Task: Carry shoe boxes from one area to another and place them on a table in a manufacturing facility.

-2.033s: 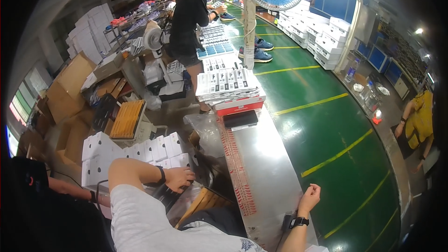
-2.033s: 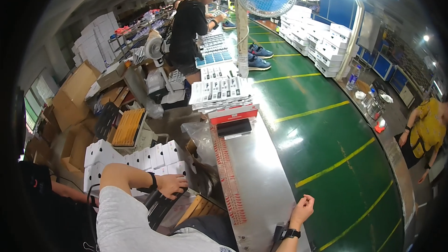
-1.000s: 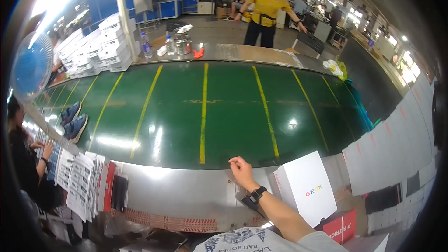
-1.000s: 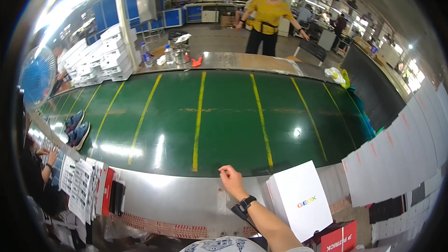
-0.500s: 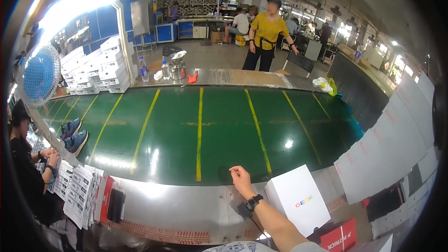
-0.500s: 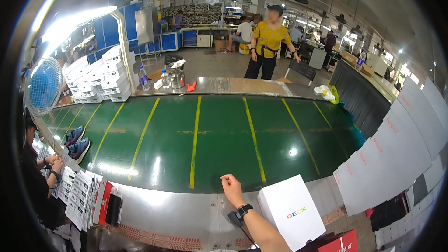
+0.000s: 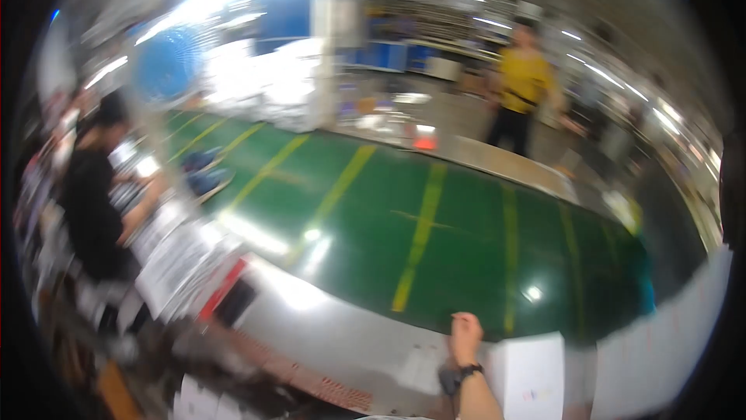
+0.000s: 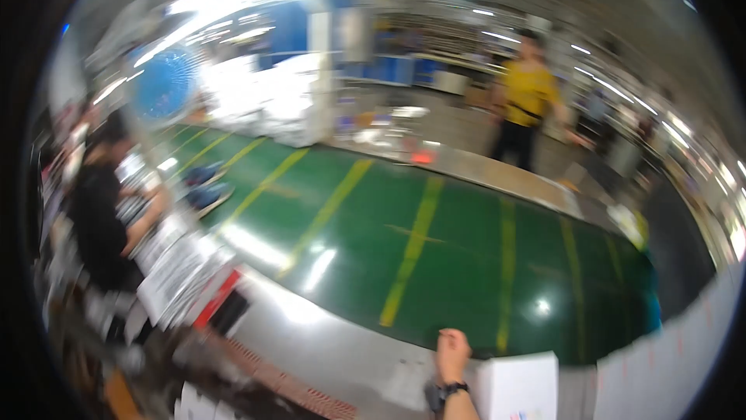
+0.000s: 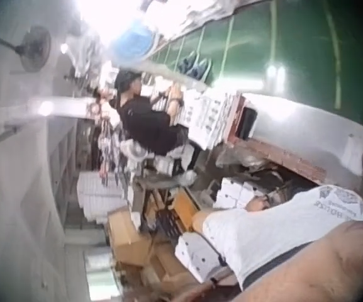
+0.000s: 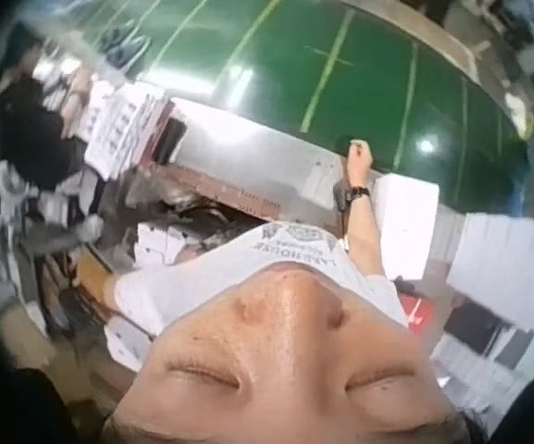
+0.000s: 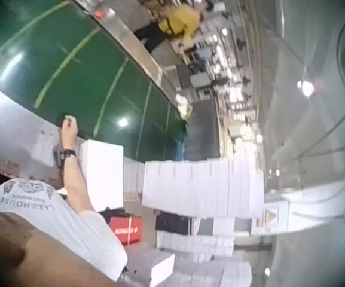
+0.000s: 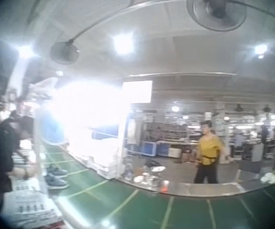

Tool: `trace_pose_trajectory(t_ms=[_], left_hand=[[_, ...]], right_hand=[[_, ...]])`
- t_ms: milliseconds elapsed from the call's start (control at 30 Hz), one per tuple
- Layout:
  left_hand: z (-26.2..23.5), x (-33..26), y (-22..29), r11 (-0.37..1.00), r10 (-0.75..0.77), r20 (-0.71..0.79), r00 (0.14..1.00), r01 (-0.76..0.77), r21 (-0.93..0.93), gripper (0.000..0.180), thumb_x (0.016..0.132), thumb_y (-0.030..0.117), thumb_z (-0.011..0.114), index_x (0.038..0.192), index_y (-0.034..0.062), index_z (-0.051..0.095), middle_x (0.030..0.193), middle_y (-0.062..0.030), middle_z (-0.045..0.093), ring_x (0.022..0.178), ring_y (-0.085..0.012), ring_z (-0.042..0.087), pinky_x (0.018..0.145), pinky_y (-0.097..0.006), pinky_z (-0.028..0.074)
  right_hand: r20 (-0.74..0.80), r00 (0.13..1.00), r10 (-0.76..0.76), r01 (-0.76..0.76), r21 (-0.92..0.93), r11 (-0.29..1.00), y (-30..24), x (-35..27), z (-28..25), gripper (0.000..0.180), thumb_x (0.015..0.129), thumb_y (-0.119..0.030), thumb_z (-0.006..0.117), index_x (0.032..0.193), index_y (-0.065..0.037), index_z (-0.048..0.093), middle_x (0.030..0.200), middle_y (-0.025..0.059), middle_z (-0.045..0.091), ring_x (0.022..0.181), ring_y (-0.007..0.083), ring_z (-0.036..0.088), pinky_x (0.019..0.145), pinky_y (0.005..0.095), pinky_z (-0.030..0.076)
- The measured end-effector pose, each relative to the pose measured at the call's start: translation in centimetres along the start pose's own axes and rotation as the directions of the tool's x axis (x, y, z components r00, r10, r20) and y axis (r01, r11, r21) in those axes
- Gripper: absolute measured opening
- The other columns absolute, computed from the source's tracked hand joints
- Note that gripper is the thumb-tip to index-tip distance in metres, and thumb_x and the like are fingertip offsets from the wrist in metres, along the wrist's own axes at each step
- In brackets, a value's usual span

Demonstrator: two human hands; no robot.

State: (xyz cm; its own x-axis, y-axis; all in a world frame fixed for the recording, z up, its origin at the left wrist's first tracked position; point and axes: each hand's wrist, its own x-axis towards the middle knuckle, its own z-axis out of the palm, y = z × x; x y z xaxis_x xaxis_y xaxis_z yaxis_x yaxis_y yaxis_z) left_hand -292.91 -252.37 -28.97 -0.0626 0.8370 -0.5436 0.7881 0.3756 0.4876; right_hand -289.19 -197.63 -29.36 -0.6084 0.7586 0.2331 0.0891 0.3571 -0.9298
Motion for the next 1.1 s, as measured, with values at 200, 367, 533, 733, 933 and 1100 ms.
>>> trace_pose_trajectory(t_ms=[200, 367, 533, 733, 933, 1100], left_hand=[[8.1, -5.1, 7.7, 0.931, -0.338, -0.330, 0.881, 0.262, -0.252, 0.017, 0.086, 0.027, 0.061, 0.091, 0.0117, 0.066, 0.101, -0.0081, 0.059, 0.096, -0.0293, 0.062, 0.080, -0.047, 0.050], [9.5, -4.8, 10.5, 0.916, -0.349, -0.397, 0.849, 0.219, -0.336, 0.019, 0.089, 0.022, 0.057, 0.097, 0.0071, 0.066, 0.103, -0.0099, 0.059, 0.098, -0.0291, 0.061, 0.088, -0.045, 0.048], [7.7, -4.6, 10.3, 0.911, -0.358, -0.358, 0.863, 0.238, -0.337, 0.019, 0.089, 0.022, 0.057, 0.097, 0.0059, 0.065, 0.102, -0.0105, 0.059, 0.098, -0.0289, 0.061, 0.089, -0.045, 0.047], [7.6, -5.0, 9.7, 0.914, -0.341, -0.354, 0.871, 0.218, -0.343, 0.020, 0.090, 0.022, 0.057, 0.096, 0.0059, 0.065, 0.101, -0.0101, 0.059, 0.098, -0.0287, 0.061, 0.090, -0.045, 0.047], [7.3, -5.1, 9.8, 0.912, -0.342, -0.309, 0.888, 0.233, -0.338, 0.022, 0.087, 0.023, 0.058, 0.098, 0.0057, 0.066, 0.104, -0.0104, 0.060, 0.102, -0.0285, 0.061, 0.091, -0.045, 0.046], [7.3, -5.1, 10.1, 0.914, -0.344, -0.341, 0.875, 0.229, -0.335, 0.021, 0.092, 0.024, 0.056, 0.097, 0.0067, 0.066, 0.102, -0.0093, 0.060, 0.101, -0.0273, 0.060, 0.094, -0.046, 0.045]], right_hand=[[0.014, 0.999, -0.040, 0.042, -0.139, 0.989, 5.3, 0.6, -4.5, 0.015, 0.095, -0.007, 0.054, 0.102, 0.003, 0.062, 0.096, 0.0127, 0.065, 0.089, 0.0214, 0.060, 0.084, 0.0327, 0.049], [0.111, 0.991, 0.075, -0.052, -0.202, 0.978, -0.6, -0.6, -3.6, 0.019, 0.095, -0.008, 0.056, 0.106, 0.006, 0.064, 0.103, 0.0214, 0.068, 0.094, 0.0296, 0.064, 0.087, 0.0379, 0.051], [0.083, 0.995, 0.056, -0.028, -0.304, 0.952, -0.7, -0.1, -3.6, 0.019, 0.096, -0.010, 0.057, 0.105, 0.005, 0.065, 0.101, 0.0217, 0.068, 0.093, 0.0319, 0.065, 0.086, 0.0381, 0.052], [0.090, 0.995, 0.045, -0.019, -0.278, 0.960, 0.4, 0.0, -3.3, 0.020, 0.096, -0.011, 0.057, 0.106, 0.006, 0.064, 0.103, 0.0218, 0.068, 0.096, 0.0319, 0.064, 0.088, 0.0387, 0.051], [0.102, 0.991, 0.089, -0.061, -0.255, 0.965, 0.4, -0.1, -3.3, 0.020, 0.095, -0.009, 0.056, 0.106, 0.006, 0.063, 0.104, 0.0214, 0.067, 0.097, 0.0316, 0.062, 0.089, 0.0392, 0.050], [0.095, 0.992, 0.086, -0.055, -0.285, 0.957, -0.1, -0.2, -3.4, 0.020, 0.094, -0.009, 0.055, 0.105, 0.006, 0.063, 0.103, 0.0211, 0.067, 0.096, 0.0317, 0.062, 0.088, 0.0396, 0.050]])
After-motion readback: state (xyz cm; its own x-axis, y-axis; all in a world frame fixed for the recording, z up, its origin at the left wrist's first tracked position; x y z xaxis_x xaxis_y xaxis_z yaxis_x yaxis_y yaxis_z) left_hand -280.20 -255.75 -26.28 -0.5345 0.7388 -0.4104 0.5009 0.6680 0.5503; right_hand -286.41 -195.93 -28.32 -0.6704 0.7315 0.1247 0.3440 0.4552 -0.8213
